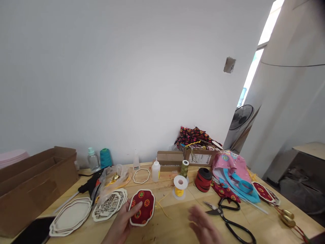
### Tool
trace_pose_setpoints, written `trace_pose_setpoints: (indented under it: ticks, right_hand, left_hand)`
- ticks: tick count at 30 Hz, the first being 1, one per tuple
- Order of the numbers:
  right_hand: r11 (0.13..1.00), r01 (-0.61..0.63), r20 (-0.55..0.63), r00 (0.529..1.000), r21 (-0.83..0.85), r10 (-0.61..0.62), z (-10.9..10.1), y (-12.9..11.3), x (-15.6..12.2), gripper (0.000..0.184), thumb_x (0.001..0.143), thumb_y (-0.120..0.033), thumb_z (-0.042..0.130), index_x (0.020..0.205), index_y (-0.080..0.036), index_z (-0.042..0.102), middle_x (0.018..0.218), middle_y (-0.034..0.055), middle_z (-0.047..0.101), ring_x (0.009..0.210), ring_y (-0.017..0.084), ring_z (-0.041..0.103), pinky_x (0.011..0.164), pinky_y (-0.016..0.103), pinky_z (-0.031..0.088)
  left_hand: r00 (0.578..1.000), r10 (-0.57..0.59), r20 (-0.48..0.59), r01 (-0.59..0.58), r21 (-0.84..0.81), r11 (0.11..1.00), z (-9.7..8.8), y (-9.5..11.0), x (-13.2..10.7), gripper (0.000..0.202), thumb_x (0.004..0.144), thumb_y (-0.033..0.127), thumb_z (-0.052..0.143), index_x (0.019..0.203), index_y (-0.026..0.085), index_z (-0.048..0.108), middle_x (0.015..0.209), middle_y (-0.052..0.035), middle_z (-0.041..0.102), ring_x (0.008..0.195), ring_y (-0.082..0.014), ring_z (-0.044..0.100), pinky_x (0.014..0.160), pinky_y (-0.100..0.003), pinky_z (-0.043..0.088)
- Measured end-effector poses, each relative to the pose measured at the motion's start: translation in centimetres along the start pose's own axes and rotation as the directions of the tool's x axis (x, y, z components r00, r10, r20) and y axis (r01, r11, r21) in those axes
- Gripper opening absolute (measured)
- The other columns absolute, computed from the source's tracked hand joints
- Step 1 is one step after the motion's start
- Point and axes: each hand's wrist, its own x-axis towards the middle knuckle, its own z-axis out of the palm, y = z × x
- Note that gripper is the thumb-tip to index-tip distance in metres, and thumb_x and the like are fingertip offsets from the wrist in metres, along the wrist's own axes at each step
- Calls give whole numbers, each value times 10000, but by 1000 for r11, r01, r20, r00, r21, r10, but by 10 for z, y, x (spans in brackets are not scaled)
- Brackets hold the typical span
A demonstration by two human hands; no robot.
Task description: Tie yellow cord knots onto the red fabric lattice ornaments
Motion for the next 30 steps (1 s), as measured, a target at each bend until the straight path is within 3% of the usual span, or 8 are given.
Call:
trace_pose_setpoints:
  ticks: [4,9,13,19,21,24,27,30]
  right_hand:
    - [975,6,200,979,-220,39,70,18,6,368,677,-444,548,954,-213,621,1002,83,611,909,235,545,800,343,418]
    - [963,-59,253,959,-264,128,106,25,22,329,681,-426,544,715,-122,664,652,49,651,619,178,559,566,244,439]
    - [983,-159,182,968,-92,174,110,22,33,308,651,-420,578,613,-117,616,539,-3,577,518,117,479,493,199,372]
    - [964,-259,44,966,64,256,97,27,38,358,612,-458,600,501,-124,534,399,-49,409,389,58,309,394,177,221]
    - [965,-249,43,968,83,246,94,27,37,343,625,-439,600,507,-122,542,406,-45,418,398,61,321,401,177,236]
    - [976,-212,81,975,50,208,96,25,34,285,648,-401,594,564,-129,586,453,-33,486,424,78,386,436,187,310]
    - [989,-132,165,976,-65,142,96,22,31,249,694,-377,550,678,-140,625,578,8,589,547,139,511,552,240,404]
    - [957,48,20,999,-285,-45,85,17,37,247,719,-346,519,829,-149,619,839,78,620,775,208,542,684,312,417]
  left_hand:
    - [996,-24,84,16,87,996,2,-7,-3,273,555,177,705,796,129,584,697,-59,702,609,-214,647,544,-289,498]
    - [998,36,57,-40,70,997,1,-9,3,209,619,300,647,741,133,616,639,-46,699,569,-195,634,489,-255,468]
    - [998,14,57,-9,-90,996,-5,-2,9,302,675,414,553,759,137,641,704,-69,698,702,-213,625,567,-272,467]
    - [963,197,-183,-165,175,971,-6,-6,9,282,541,249,705,807,182,637,726,-8,680,525,-123,584,410,-163,403]
    - [967,228,-112,-196,247,949,1,-11,7,245,574,277,680,789,167,636,563,11,645,367,-87,500,313,-145,328]
    - [991,115,68,-130,297,946,11,-20,4,203,619,308,640,712,128,648,381,32,555,274,-68,410,259,-139,260]
    - [989,29,147,-54,171,984,15,-24,3,171,621,241,653,747,126,644,547,-9,656,449,-121,564,387,-165,407]
    - [994,-8,110,10,-24,1000,10,-21,6,111,660,208,624,749,142,629,683,-29,695,624,-171,630,502,-209,471]
